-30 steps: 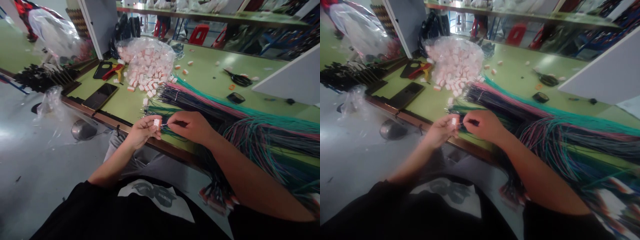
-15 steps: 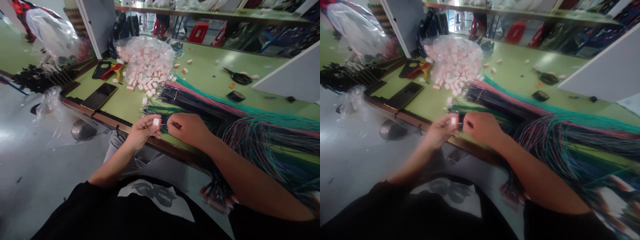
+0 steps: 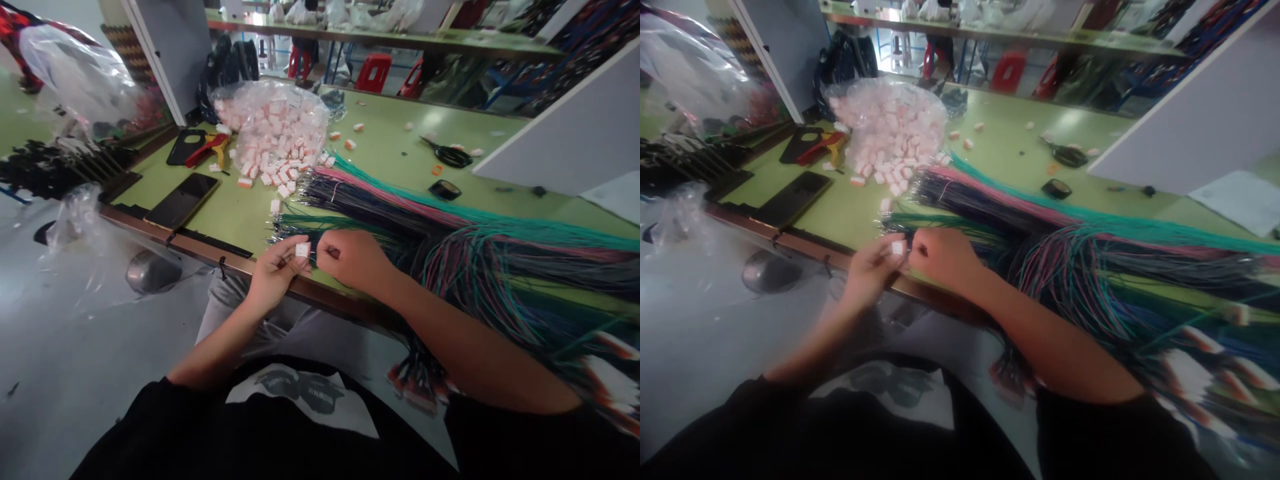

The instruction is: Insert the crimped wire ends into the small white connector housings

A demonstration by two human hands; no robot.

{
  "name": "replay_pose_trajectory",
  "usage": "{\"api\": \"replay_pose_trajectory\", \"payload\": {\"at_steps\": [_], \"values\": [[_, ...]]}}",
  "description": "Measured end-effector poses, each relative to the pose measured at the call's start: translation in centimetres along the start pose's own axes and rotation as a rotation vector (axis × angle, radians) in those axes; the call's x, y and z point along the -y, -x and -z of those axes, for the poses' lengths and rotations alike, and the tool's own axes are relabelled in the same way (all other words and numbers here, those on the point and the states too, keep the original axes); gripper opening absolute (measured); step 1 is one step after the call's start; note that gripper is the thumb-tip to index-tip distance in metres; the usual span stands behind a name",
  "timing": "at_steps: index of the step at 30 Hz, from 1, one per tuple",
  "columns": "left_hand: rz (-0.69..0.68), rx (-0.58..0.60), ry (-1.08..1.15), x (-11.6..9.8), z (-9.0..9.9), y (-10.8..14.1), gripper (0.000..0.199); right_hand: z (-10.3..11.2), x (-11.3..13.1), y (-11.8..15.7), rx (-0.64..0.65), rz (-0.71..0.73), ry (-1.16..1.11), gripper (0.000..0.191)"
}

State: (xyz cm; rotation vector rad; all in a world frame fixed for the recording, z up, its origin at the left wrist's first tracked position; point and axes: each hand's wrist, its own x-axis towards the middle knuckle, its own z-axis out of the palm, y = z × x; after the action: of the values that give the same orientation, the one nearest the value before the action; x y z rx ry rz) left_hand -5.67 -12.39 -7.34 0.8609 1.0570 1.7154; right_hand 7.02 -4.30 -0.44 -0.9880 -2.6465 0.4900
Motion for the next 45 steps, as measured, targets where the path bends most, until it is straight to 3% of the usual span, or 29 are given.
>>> {"api": "replay_pose_trajectory", "payload": {"at_steps": [6, 12, 18, 21, 24, 28, 32, 38, 45], "values": [[0.050, -0.015, -0.095, -0.8, -0.1, 0.2, 0.026, -0.6, 0.0, 0.0, 0.012, 0.030, -0.115, 0.015], [0.096, 0.020, 0.047, -0.4, 0.3, -0.1, 0.035, 0.6, -1.1, -0.8, 0.171, 0.044, -0.315, 0.013], [0.097, -0.053, 0.007, -0.4, 0.1, 0.1, 0.033, -0.1, -1.0, -0.6, 0.083, 0.080, -0.351, 0.012], [0.099, -0.053, 0.009, -0.3, 0.2, 0.3, 0.029, 0.6, -1.3, -0.9, 0.199, 0.112, -0.369, 0.012], [0.109, -0.023, 0.061, -0.2, 0.4, 0.3, 0.032, 3.0, -2.8, -2.1, 0.328, 0.127, -0.361, 0.016], [0.075, -0.009, 0.092, -0.3, 0.5, 0.4, 0.038, 5.8, -6.3, -4.3, 0.125, -0.093, -0.078, 0.018], [0.059, 0.016, 0.063, -0.4, 0.5, 0.5, 0.036, 5.2, -9.6, -5.3, 0.015, -0.313, 0.255, 0.020], [0.052, 0.051, 0.089, -0.4, 0.4, 0.3, 0.037, 2.7, -11.6, -5.1, 0.020, -0.360, 0.340, 0.024], [0.053, 0.076, 0.108, -0.2, 0.4, 0.0, 0.036, 3.2, -12.5, -5.9, -0.015, -0.408, 0.295, 0.025]]}}
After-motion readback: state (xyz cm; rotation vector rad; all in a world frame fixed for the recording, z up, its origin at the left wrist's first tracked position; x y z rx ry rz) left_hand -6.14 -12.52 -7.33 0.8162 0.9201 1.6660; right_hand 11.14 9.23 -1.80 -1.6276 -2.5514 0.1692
